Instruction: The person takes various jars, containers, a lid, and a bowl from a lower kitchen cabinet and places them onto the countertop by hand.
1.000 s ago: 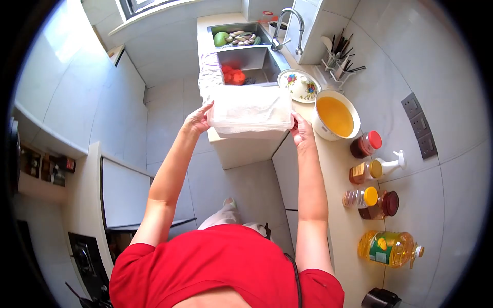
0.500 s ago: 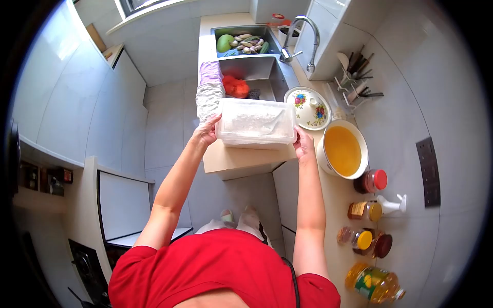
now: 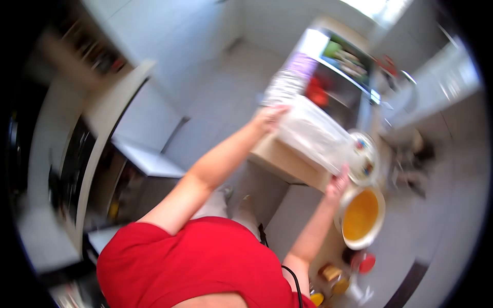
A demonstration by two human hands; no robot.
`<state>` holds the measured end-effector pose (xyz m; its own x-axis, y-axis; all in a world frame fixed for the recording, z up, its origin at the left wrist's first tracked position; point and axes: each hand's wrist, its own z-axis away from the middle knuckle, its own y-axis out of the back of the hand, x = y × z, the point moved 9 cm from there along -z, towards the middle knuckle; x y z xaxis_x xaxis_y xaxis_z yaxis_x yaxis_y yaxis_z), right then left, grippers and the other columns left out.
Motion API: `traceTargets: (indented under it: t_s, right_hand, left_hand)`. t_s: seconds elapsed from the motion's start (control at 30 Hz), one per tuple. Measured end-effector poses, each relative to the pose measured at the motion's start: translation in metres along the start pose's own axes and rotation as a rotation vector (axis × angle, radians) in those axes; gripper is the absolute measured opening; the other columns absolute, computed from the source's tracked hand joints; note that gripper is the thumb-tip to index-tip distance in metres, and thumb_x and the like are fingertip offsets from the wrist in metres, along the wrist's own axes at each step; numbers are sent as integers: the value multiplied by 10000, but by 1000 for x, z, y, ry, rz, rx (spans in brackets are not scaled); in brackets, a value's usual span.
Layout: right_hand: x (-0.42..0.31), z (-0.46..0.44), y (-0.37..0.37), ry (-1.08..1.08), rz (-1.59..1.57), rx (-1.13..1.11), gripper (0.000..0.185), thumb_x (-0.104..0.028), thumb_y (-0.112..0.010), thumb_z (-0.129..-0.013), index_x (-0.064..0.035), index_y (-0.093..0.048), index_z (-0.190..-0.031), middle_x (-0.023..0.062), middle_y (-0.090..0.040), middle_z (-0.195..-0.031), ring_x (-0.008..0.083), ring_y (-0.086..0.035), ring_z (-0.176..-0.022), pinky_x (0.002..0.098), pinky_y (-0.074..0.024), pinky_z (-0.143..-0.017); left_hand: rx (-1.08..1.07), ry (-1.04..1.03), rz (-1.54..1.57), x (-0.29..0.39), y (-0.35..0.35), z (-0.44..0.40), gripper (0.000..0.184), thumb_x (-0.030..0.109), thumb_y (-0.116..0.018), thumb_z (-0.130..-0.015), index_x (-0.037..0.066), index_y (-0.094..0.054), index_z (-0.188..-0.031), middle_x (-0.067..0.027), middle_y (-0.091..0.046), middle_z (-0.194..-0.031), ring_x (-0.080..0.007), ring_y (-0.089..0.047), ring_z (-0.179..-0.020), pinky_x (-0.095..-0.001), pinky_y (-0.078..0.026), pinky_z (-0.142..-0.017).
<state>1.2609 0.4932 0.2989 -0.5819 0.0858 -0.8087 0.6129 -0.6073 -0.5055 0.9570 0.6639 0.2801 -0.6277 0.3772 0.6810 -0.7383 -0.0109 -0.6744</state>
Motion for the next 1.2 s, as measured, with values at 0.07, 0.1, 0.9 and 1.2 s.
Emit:
traceTargets:
  t_s: [0.07,0.1,0.9,1.2]
  right_hand:
    - [28,-30,28,-198,-130,-10,353,-270,-621,-810,-54,-565,-1083,92,-651,-970,227,-627,-793,323,-546,-680]
    - [28,-21,19,-243,-198,-28,276,-253,-591,-821,-47,-593,-1005,85,-664,-877,214,-630,-680,311,-546,-568]
    - [380,549,-254,-1167,-116,-664,264,-123,-504,-880,33,-560,-1086,133,-589,-1096,229,-541,-1036,346,-444,-912]
    - [519,718,-299,-1388,79,-707,340,-167,-486,-891,27,-498,-1170,140,-546,-1162,241,-518,-1096,366,-435,-955]
  left_hand:
    - [102,22,268,1,0,14,156,266,-614,-841,142,-645,-929,32,-619,-861,-105,-553,-887,-246,-430,-831]
    - [87,85,284,-11,9,-4,134,299,-612,-842,168,-637,-838,42,-583,-768,-85,-529,-744,-248,-445,-698]
    - [597,-533,724,134,460,668,168,163,-644,-816,50,-630,-940,-109,-631,-837,-183,-598,-707,-290,-525,-654]
    - [952,-709,931,113,610,877,216,208,-562,-883,47,-592,-1024,-101,-606,-948,-209,-567,-826,-298,-507,-751]
